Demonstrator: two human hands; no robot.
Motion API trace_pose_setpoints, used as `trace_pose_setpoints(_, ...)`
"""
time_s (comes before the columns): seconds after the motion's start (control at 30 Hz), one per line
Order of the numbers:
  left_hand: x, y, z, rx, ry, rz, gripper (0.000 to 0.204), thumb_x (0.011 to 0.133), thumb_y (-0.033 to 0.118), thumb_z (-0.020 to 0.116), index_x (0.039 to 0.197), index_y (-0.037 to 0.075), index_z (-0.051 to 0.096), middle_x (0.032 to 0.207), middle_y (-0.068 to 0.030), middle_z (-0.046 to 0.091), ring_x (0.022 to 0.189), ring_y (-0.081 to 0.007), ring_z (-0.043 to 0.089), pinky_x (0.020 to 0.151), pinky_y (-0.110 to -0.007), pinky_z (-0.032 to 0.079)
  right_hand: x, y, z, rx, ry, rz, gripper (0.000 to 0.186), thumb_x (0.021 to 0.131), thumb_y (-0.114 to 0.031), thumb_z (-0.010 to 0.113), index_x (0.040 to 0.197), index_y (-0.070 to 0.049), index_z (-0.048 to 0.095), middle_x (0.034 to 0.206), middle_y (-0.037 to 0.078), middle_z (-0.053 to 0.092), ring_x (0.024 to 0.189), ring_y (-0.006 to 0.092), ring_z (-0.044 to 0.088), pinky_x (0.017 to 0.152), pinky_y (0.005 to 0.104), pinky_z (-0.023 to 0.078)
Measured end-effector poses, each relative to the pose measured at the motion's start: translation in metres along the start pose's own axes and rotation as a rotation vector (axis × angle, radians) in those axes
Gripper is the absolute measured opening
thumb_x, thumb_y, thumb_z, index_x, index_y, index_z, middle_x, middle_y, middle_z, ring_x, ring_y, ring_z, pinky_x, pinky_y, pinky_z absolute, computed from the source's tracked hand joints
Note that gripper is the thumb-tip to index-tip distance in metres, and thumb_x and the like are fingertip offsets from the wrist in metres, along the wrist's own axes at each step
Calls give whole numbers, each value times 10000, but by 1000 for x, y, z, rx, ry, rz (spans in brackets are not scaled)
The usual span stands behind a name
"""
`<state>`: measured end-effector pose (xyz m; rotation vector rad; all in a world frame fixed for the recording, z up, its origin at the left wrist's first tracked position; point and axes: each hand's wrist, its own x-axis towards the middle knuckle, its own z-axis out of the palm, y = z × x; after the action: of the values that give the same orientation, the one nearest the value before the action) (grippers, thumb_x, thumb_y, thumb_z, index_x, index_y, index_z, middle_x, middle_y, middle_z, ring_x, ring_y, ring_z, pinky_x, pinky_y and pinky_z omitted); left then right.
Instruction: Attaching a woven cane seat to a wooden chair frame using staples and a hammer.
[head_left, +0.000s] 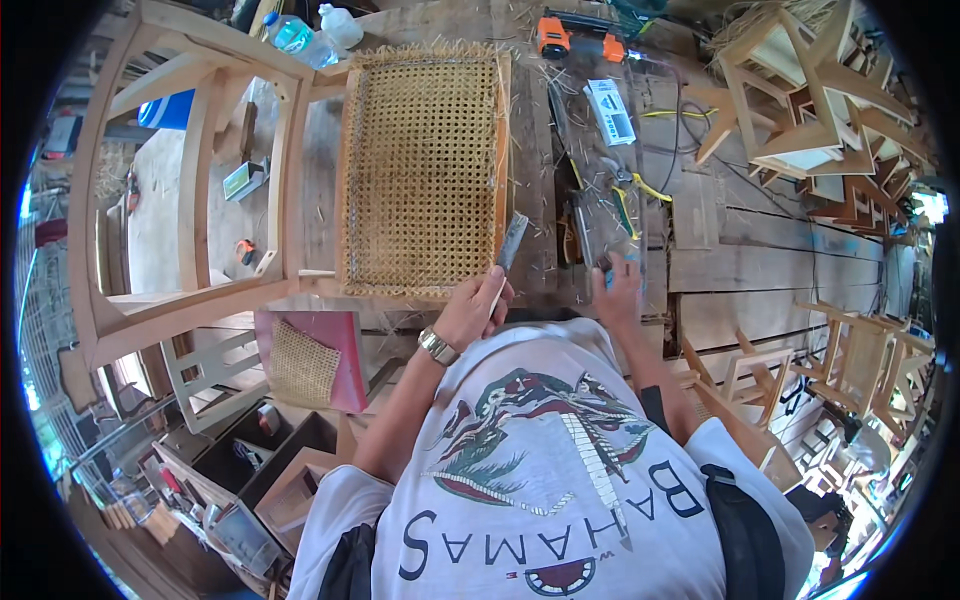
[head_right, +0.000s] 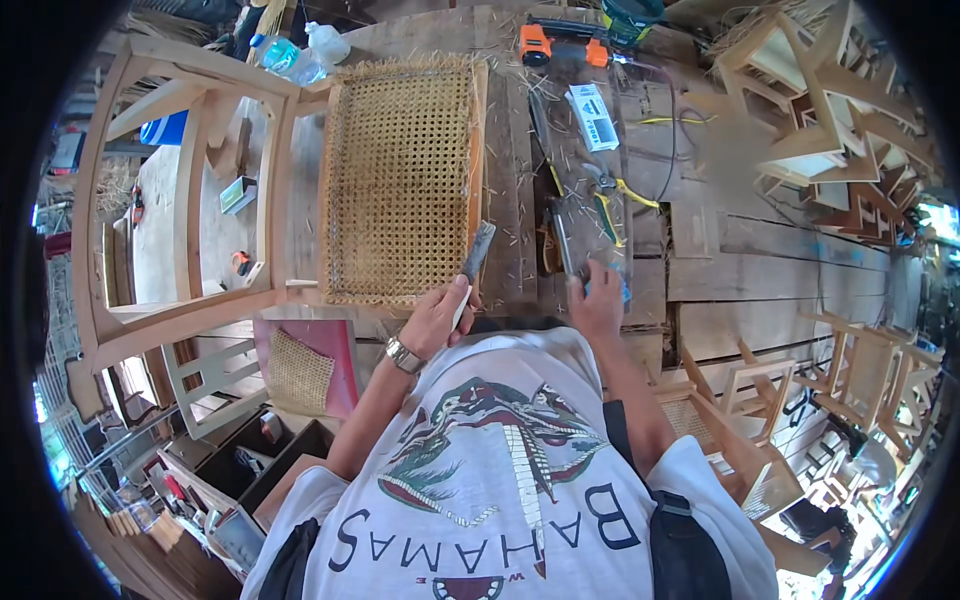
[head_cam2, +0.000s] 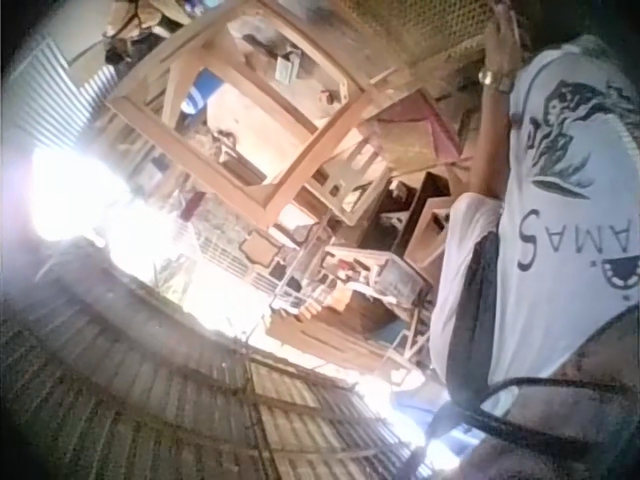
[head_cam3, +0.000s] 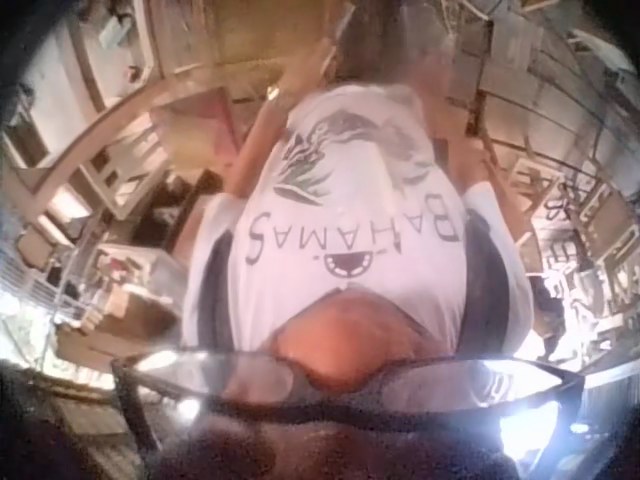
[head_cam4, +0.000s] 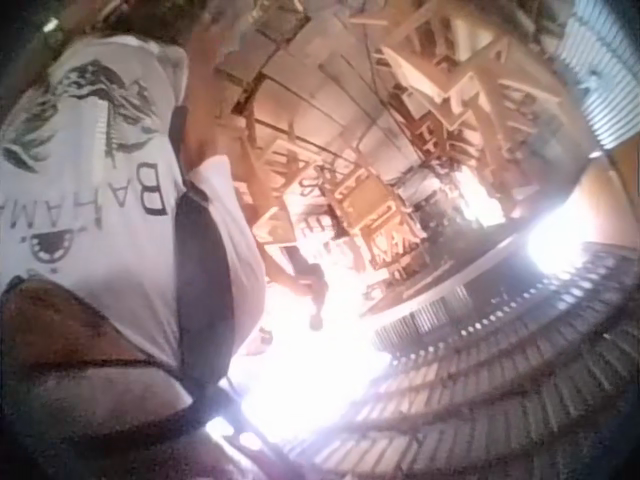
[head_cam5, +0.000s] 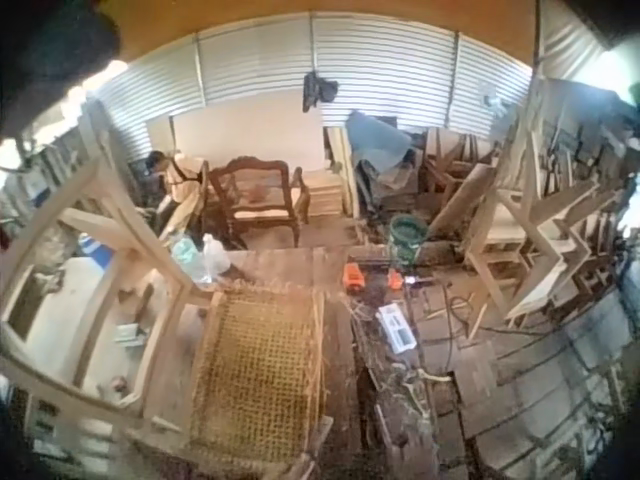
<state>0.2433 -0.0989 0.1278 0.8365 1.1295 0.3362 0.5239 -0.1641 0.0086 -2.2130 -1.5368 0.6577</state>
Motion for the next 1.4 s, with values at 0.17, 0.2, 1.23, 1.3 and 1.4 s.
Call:
trace_pose_setpoints(0.17,10,-5,23,-2,16,-35,532,1033,484,361,866,23,566,564,-9,516,424,-77,434,400,-231,339,-2,29,-20,-359,-36,116,572,857,-339,669,1356,-128,485,1244,197,472,1141,420,476,963,510,412)
trace_pose_setpoints(0.2,12,-3,29,8,11,-35,530,1029,490,371,866,25,567,563,-7,512,426,-77,437,399,-233,343,0,37,-17,-358,-32,123,572,857,-339,669,1356,-128,485,1244,197,472,1141,420,476,963,510,412)
trace_pose_setpoints(1.23,-71,-41,-35,-195,423,-86,430,1030,409,449,830,47,565,552,6,497,439,-63,428,411,-231,316,125,-114,-68,604,-194,63,314,867,-178,721,1102,-62,547,931,128,642,895,256,659,695,402,534)
trace_pose_setpoints(1.3,-87,-48,-43,-253,473,-116,433,1032,421,438,810,64,543,520,12,475,396,-52,375,374,-224,271,180,-168,-60,284,-63,-339,313,837,-119,717,1094,-68,547,914,156,640,911,271,666,706,401,520)
trace_pose_setpoints(1.4,-97,-58,-59,-321,498,-109,442,1031,434,437,809,67,545,516,17,470,397,-54,380,375,-224,272,255,-228,-33,273,-31,-667,336,805,-24,654,1116,-99,553,1009,168,654,965,339,656,760,426,527)
